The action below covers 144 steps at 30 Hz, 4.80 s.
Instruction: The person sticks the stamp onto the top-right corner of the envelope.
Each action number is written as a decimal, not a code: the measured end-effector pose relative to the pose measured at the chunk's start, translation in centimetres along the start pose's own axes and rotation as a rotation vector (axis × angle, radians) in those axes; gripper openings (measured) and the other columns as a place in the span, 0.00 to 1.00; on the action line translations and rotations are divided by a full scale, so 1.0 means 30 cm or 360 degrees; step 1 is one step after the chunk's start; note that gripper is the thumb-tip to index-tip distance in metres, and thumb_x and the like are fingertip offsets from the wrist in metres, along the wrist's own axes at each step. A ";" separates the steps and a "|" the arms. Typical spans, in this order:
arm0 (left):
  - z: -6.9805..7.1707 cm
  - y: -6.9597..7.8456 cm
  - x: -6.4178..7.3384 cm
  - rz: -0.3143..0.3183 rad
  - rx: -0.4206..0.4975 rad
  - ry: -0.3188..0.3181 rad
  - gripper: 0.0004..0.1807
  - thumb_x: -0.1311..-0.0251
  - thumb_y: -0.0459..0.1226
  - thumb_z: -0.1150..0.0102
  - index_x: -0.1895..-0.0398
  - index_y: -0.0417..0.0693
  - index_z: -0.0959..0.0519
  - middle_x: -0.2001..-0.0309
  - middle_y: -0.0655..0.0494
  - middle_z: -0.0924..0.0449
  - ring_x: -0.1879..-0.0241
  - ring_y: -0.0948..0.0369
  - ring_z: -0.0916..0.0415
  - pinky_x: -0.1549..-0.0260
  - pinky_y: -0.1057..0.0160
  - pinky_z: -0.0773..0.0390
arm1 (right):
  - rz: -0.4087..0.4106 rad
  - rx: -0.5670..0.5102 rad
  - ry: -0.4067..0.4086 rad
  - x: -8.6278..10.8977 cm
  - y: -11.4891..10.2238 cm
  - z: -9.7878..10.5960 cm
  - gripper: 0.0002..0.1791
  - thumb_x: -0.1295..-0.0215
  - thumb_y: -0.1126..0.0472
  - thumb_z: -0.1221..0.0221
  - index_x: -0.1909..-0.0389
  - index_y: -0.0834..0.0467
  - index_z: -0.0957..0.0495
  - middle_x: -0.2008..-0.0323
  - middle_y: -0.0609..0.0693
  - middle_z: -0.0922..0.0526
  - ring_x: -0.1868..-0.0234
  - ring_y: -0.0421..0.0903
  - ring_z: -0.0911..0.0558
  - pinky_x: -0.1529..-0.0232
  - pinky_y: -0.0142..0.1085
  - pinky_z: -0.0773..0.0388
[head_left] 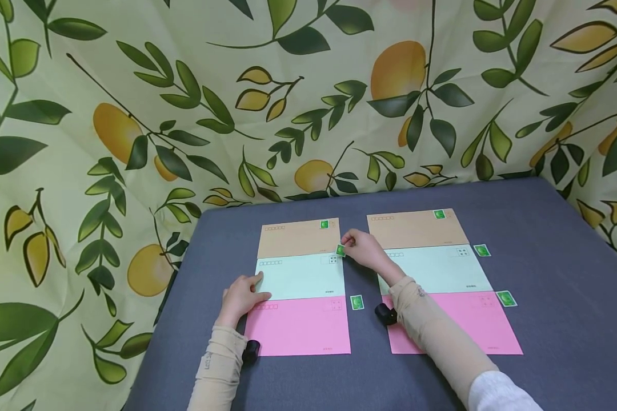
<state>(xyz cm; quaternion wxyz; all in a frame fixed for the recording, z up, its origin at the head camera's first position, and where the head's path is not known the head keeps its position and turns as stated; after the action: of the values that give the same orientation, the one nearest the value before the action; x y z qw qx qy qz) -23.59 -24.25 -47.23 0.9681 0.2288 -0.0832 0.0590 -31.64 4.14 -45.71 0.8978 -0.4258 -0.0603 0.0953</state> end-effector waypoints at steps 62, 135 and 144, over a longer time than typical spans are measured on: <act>-0.013 -0.014 0.000 0.0013 0.0011 -0.0021 0.34 0.49 0.46 0.34 0.37 0.50 0.31 0.78 0.54 0.37 0.75 0.59 0.41 0.67 0.58 0.47 | 0.0083 0.0153 -0.0325 -0.100 -0.037 -0.176 0.08 0.44 0.67 0.39 0.65 0.60 0.27 0.74 0.49 0.25 0.73 0.42 0.28 0.71 0.31 0.33; -0.013 -0.024 -0.002 0.0007 -0.0028 -0.0006 0.35 0.49 0.46 0.35 0.36 0.49 0.31 0.76 0.54 0.36 0.75 0.60 0.40 0.65 0.56 0.46 | 0.0255 0.0512 -0.0325 -0.054 -0.083 -0.214 0.12 0.43 0.63 0.39 0.57 0.56 0.19 0.76 0.47 0.25 0.74 0.41 0.30 0.70 0.32 0.35; -0.006 -0.027 -0.001 0.0001 0.0009 0.0020 0.32 0.49 0.46 0.35 0.39 0.49 0.29 0.75 0.54 0.35 0.74 0.60 0.37 0.64 0.55 0.45 | 0.0270 0.0516 -0.0321 -0.049 -0.093 -0.210 0.13 0.45 0.65 0.39 0.57 0.57 0.19 0.72 0.48 0.24 0.71 0.42 0.30 0.69 0.32 0.35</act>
<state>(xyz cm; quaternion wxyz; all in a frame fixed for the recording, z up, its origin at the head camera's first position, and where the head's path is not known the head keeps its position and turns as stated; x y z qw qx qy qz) -23.48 -24.88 -47.74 0.9680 0.2310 -0.0772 0.0611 -31.55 -2.66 -47.54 0.9327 -0.2676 -0.0976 0.2212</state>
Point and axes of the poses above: each hand's wrist, its own x-axis away from the middle knuckle, its own z-axis out of the back of the hand, y = z × x, the point moved 10 cm from there along -x, towards the middle knuckle
